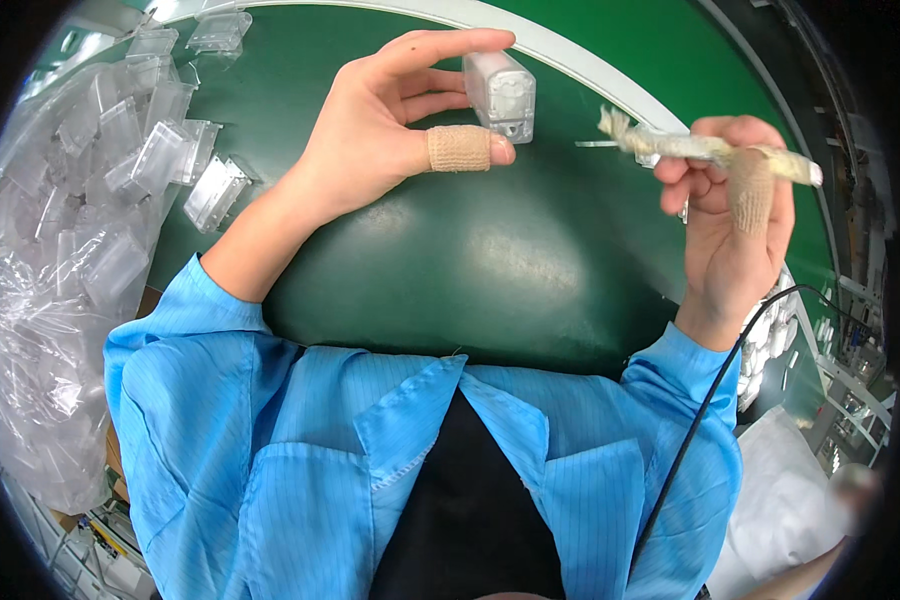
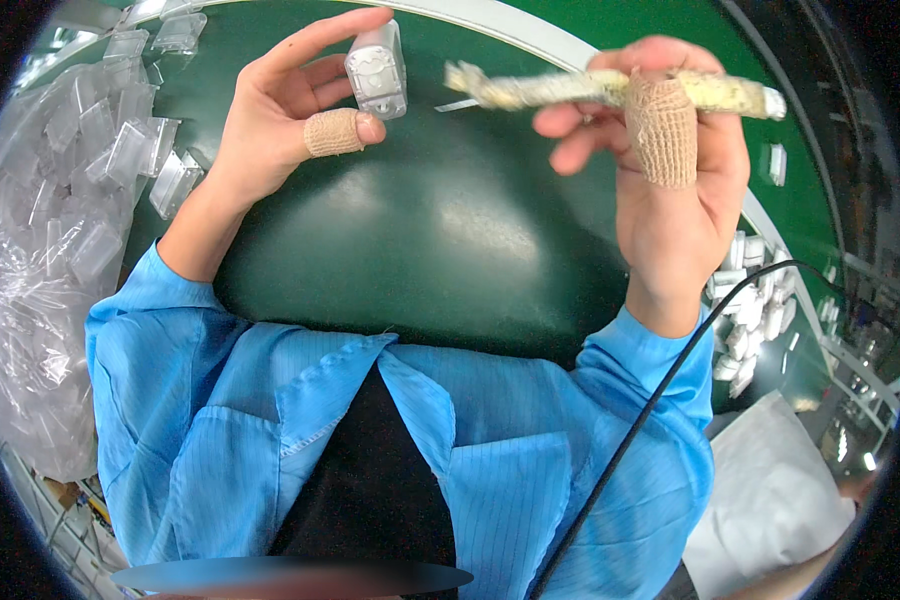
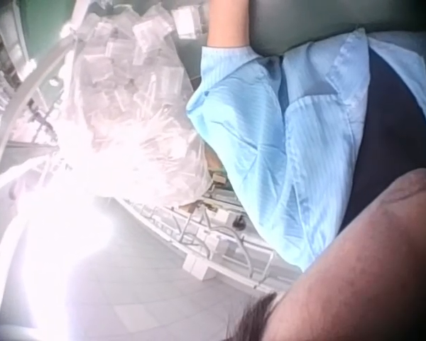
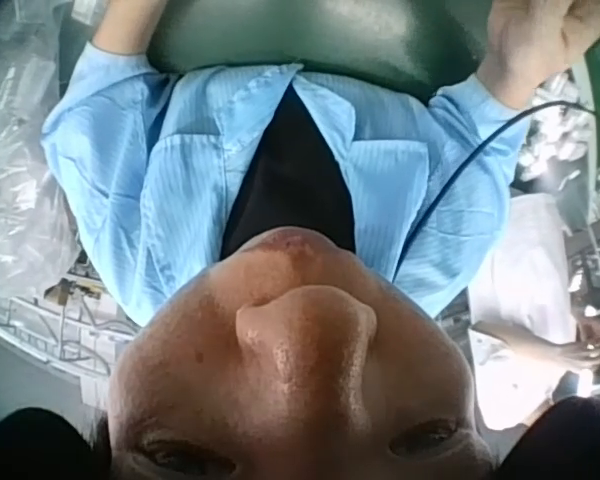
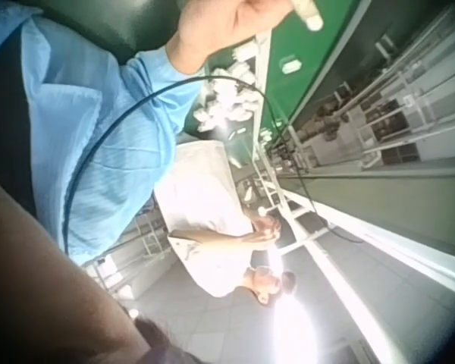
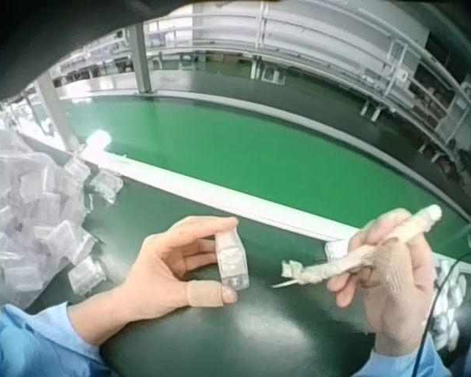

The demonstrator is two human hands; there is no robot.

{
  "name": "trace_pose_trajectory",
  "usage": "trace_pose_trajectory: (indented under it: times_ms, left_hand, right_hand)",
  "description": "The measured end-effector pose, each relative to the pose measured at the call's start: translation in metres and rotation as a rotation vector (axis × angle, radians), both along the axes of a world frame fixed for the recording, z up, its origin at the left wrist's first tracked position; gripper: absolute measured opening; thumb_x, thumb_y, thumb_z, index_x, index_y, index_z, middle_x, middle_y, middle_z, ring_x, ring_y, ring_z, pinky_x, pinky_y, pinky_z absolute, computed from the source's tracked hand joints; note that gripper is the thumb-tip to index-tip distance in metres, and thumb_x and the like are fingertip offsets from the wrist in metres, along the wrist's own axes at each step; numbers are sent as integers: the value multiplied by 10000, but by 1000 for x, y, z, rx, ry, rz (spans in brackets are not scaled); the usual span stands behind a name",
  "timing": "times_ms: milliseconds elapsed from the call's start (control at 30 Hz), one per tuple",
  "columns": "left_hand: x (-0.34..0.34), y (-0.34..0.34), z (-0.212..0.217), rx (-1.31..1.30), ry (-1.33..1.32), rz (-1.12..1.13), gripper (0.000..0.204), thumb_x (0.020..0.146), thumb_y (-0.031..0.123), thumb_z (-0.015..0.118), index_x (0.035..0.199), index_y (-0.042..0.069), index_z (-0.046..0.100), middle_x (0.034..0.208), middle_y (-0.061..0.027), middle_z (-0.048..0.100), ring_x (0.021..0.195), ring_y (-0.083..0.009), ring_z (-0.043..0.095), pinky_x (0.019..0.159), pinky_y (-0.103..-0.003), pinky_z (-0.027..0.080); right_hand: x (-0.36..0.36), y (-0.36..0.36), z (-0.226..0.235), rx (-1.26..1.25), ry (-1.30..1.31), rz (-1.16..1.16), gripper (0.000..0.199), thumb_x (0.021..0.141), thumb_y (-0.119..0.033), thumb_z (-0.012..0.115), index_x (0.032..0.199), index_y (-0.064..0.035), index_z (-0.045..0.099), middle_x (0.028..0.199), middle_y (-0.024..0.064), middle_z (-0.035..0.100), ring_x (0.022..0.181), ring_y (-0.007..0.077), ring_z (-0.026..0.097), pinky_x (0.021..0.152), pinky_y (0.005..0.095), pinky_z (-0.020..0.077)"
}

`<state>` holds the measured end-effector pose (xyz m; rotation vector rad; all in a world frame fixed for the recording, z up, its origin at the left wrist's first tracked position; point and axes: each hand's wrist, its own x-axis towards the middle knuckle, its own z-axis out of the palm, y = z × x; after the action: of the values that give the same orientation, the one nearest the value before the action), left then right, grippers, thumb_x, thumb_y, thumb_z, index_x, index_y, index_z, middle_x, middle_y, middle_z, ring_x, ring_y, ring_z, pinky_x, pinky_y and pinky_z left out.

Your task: The person assembles small white plastic enclosures by hand, fitting internal wires and components into the plastic housing at a factory workbench.

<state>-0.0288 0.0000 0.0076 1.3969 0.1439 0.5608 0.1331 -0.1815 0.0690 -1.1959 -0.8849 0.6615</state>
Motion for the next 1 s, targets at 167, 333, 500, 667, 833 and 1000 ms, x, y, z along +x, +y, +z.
trace_pose_trajectory:
  times_ms: [167,333,500,667,833,1000]
  left_hand:
    - [0,1,0,73,24,25,581,639,49,806,1178,67,590,1126,-57,534,994,-170,583,935,-306,459]
    - [-1,3,-1,86,49,19,575,638,63,810,1172,78,597,1097,-53,540,981,-166,582,921,-302,465]
    - [-3,3,-3,102,55,17,583,634,84,817,1174,88,600,1087,-51,543,978,-164,581,908,-296,467]
    - [-2,3,-4,113,56,16,603,625,114,827,1182,92,599,1087,-44,549,969,-160,579,894,-289,465]
    - [-2,4,-1,127,91,15,596,631,120,823,1184,97,600,1067,-42,564,963,-158,580,886,-288,465]
    - [-2,4,0,126,107,16,574,652,117,809,1185,88,597,1046,-53,598,943,-154,589,870,-288,472]
  right_hand:
    - [-9,16,-5,26,-360,21,280,946,-165,443,1118,54,471,986,206,568,772,286,623,638,339,509]
    - [-14,20,-6,-5,-429,-11,257,934,-142,453,1070,70,506,982,210,569,773,277,624,652,339,502]
    - [-5,17,-6,-24,-469,57,259,935,-150,444,1043,74,517,955,201,571,794,248,591,647,324,475]
    - [-4,18,-5,-38,-449,58,255,936,-153,442,1041,66,520,950,201,571,797,239,571,647,319,466]
    - [-5,18,-5,-43,-469,73,245,934,-145,444,1047,57,522,945,210,571,784,239,568,633,314,465]
    - [-13,19,-3,36,-761,21,249,924,-188,514,982,53,528,896,214,585,755,250,576,615,328,479]
